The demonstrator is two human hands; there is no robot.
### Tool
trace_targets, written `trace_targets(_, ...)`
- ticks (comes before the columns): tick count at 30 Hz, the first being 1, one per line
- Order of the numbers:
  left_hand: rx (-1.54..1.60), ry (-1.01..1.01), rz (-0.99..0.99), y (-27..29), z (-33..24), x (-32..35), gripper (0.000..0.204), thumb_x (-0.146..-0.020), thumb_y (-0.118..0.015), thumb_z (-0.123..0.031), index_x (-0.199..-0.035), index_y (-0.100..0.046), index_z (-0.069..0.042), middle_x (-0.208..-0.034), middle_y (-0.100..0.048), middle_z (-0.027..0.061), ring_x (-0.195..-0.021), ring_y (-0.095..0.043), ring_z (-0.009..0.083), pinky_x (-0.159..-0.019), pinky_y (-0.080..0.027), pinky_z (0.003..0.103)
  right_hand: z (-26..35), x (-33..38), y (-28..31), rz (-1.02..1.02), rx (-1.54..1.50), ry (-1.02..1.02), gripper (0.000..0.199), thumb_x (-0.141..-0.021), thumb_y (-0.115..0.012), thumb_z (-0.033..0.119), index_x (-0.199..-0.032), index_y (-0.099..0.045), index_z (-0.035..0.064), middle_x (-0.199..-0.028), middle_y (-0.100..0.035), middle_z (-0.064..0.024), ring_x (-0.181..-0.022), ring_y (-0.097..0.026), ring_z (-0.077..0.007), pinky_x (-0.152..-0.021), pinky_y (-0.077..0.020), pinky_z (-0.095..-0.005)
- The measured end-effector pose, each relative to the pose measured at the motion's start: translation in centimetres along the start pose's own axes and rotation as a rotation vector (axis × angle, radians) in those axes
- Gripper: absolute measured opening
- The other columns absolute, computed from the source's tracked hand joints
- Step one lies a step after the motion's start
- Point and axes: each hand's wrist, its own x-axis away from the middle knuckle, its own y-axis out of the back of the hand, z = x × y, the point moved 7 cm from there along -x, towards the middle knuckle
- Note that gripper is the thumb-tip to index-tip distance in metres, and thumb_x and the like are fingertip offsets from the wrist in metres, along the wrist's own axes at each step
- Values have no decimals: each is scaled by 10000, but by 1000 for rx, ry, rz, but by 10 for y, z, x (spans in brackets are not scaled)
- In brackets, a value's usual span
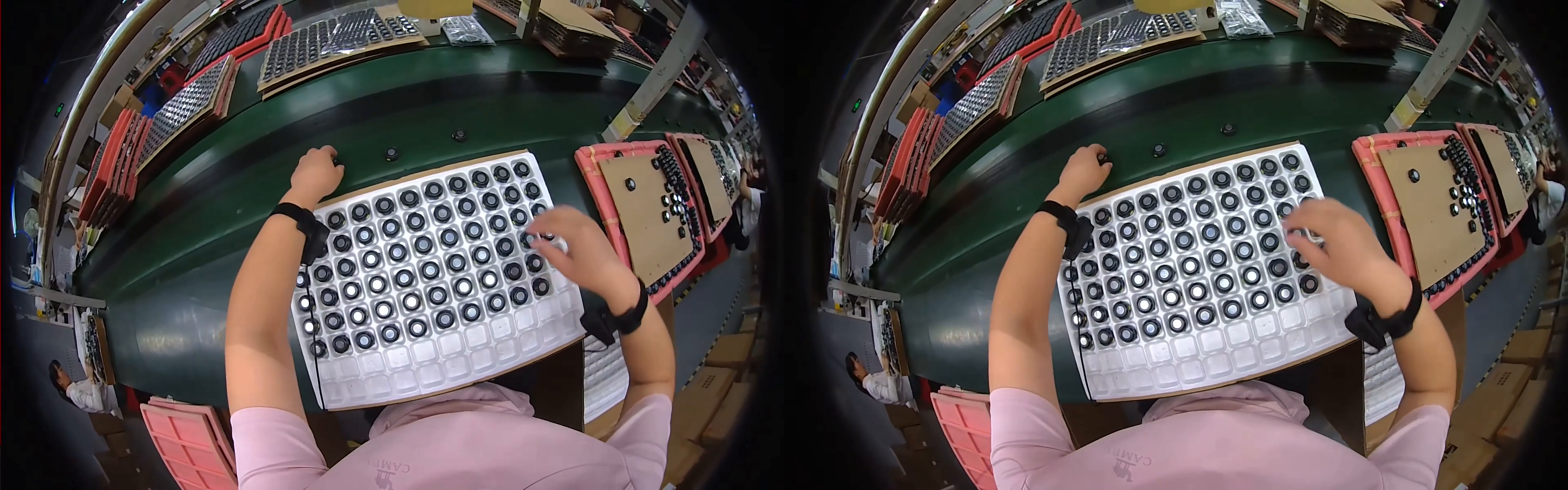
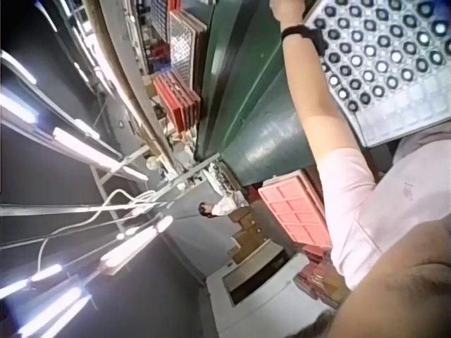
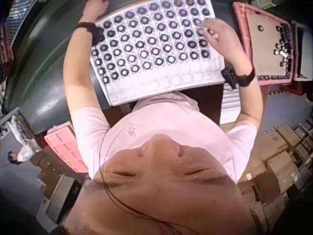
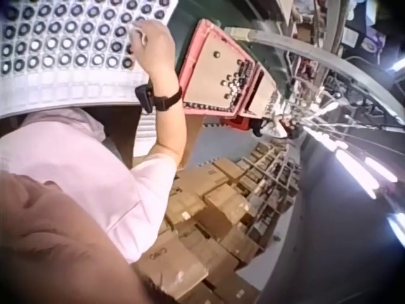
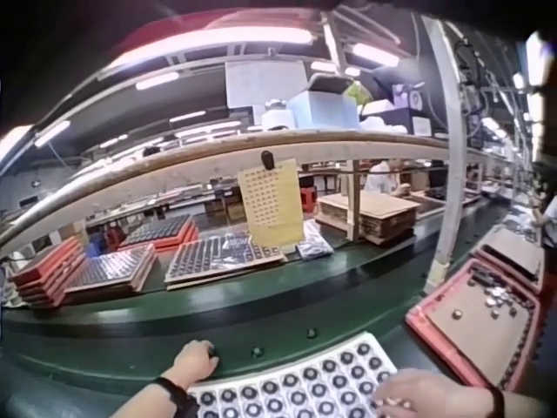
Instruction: Sorting small electronic components from a bulk tray and placing them into a white grid-like organizer tray on an assembly line.
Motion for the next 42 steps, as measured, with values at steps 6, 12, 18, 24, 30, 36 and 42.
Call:
trace_targets(6, -72, -114, -97, -14, 6, -5, 304, -869, -610, -169, -1162, -660, -105, -1284, -578, 143, -1184, -535, 365, -1009, -461, 431, -37, -120, -53, 85, -260, -158, 279, -871, -682, 171, -1108, -661, 26, -1033, -652, -133, -935, -644, -260, -828, -526, -337)
trace_targets(12, -62, -27, -50, -11, 20, -9, 304, -873, -581, -117, -1166, -660, -114, -1250, -595, 132, -1138, -556, 363, -1005, -459, 427, -101, -197, -126, 141, 1, -178, 359, -844, -670, 197, -1173, -640, 56, -1162, -626, -192, -1075, -607, -368, -951, -491, -428)
trace_targets(18, -67, 11, -33, -1, 23, 2, 285, -887, -545, -81, -1147, -655, -115, -1194, -602, 139, -1128, -571, 354, -944, -496, 439, -94, -234, -178, 282, 88, -254, 375, -836, -679, 120, -1204, -623, 70, -1175, -592, -188, -1117, -569, -365, -965, -473, -415)
trace_targets(24, 133, 42, -190, 5, 37, 14, 209, -850, -616, -80, -1050, -677, -75, -1153, -613, 191, -1031, -609, 369, -904, -512, 412, -9, -256, -212, 322, 63, -6, 412, -817, -678, 110, -1224, -620, 138, -1191, -586, -161, -1129, -562, -370, -983, -467, -427)
trace_targets(30, 609, -119, -247, 26, 37, 23, 179, -904, -663, -153, -955, -667, 18, -832, -648, 98, -709, -639, 157, -677, -553, 283, 10, -263, -222, 322, 53, 30, 378, -819, -679, 108, -1190, -627, 159, -1167, -576, -142, -1108, -553, -364, -974, -464, -420)
trace_targets(36, 1134, -43, -26, 70, -19, 99, 168, -934, -635, -91, -1021, -647, 52, -824, -651, 43, -720, -624, 87, -666, -532, 224, -7, -234, -172, 174, -150, 28, 338, -828, -662, 82, -1162, -615, 108, -1097, -594, -140, -1030, -591, -327, -909, -490, -400)
trace_targets(42, 1365, -240, -7, 86, -31, 186, 171, -880, -639, 40, -1051, -635, 51, -911, -640, 92, -789, -632, 130, -722, -532, 248, -80, -133, -85, 64, -288, -141, 374, -815, -666, 13, -1180, -596, 58, -990, -608, -81, -874, -604, -167, -786, -502, -289)
